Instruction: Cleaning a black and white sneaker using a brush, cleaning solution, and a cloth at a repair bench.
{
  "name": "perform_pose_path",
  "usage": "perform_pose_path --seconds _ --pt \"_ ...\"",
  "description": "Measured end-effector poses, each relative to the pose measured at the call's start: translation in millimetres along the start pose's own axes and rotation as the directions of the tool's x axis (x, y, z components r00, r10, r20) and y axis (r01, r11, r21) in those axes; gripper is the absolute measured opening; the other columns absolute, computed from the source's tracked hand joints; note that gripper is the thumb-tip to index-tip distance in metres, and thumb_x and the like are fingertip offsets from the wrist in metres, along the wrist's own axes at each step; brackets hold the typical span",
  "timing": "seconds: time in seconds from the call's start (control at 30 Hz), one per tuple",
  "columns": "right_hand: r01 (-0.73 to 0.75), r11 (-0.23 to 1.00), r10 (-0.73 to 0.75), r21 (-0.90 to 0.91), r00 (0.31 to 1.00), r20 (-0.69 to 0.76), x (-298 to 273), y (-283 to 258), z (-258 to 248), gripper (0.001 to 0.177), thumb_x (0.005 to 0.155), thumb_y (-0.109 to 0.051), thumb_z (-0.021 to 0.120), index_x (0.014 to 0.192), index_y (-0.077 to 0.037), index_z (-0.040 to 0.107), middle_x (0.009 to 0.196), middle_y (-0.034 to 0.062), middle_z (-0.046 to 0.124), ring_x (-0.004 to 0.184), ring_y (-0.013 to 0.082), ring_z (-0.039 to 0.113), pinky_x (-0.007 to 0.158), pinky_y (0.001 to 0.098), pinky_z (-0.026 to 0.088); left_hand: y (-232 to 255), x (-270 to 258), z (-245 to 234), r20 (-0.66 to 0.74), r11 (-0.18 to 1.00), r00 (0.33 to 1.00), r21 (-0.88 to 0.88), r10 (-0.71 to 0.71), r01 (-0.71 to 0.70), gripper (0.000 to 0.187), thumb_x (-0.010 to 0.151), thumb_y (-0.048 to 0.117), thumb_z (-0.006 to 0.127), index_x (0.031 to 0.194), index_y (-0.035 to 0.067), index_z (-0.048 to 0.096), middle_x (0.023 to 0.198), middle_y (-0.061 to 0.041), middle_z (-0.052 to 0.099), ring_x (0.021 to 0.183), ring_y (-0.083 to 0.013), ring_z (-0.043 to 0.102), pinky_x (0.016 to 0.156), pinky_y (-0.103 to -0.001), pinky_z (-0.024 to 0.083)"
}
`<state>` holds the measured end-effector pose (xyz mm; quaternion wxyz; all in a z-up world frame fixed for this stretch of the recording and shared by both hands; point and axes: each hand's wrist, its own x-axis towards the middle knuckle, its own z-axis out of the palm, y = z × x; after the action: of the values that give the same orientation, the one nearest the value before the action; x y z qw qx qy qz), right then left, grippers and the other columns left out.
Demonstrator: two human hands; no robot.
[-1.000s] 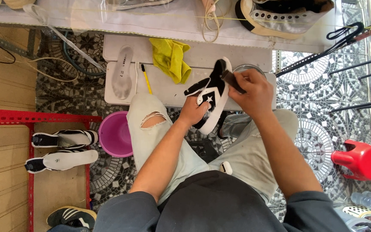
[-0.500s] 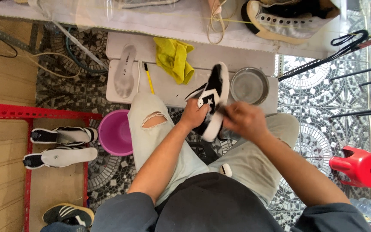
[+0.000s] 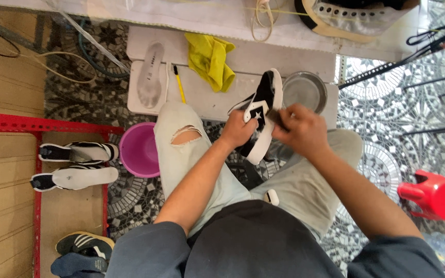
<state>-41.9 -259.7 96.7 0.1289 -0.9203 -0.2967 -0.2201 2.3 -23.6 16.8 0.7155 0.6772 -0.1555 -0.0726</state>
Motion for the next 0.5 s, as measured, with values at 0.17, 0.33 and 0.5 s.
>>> perform_pose_path --seconds 0.17,0.33,0.5 --pt "0.081 0.995 -0.089 0.057 0.982 0.164 -6.1 -26.1 0.9 0.024 0.081 -0.036 0.088 0.093 -0.016 0.083 0.091 -0.0032 0.071 0.067 0.0206 0.072 0.060 0.0347 0.057 2.4 6.4 -5.8 -0.014 1.000 1.000 -0.007 -0.004 0.004 0.039 0.093 0.012 0.061 0.055 0.007 0.054 0.045 -0.005 0.042 0.051 -0.0106 0.036 0.049 -0.033 0.032" --pt "-0.012 0.995 0.001 0.099 0.994 0.105 9.0 -13.8 -11.6 0.028 0.092 -0.037 0.087 0.083 -0.011 0.080 0.095 0.0031 0.072 0.070 0.0256 0.073 0.061 0.0367 0.056 1.7 2.8 -1.4 -0.024 0.999 1.000 -0.032 -0.019 0.018 0.039 0.093 0.010 0.060 0.055 0.008 0.054 0.046 0.000 0.042 0.052 -0.0085 0.038 0.050 -0.029 0.032" --pt "0.074 0.997 -0.074 0.009 0.986 0.151 -0.3 1.4 4.0 0.028 0.091 -0.043 0.081 0.095 -0.015 0.080 0.095 -0.0005 0.070 0.071 0.0239 0.072 0.061 0.0362 0.057 -17.3 8.8 -2.3 0.007 0.998 0.999 0.036 -0.052 0.052 0.037 0.090 0.013 0.062 0.055 0.003 0.053 0.048 -0.004 0.041 0.051 -0.0156 0.040 0.050 -0.037 0.034"
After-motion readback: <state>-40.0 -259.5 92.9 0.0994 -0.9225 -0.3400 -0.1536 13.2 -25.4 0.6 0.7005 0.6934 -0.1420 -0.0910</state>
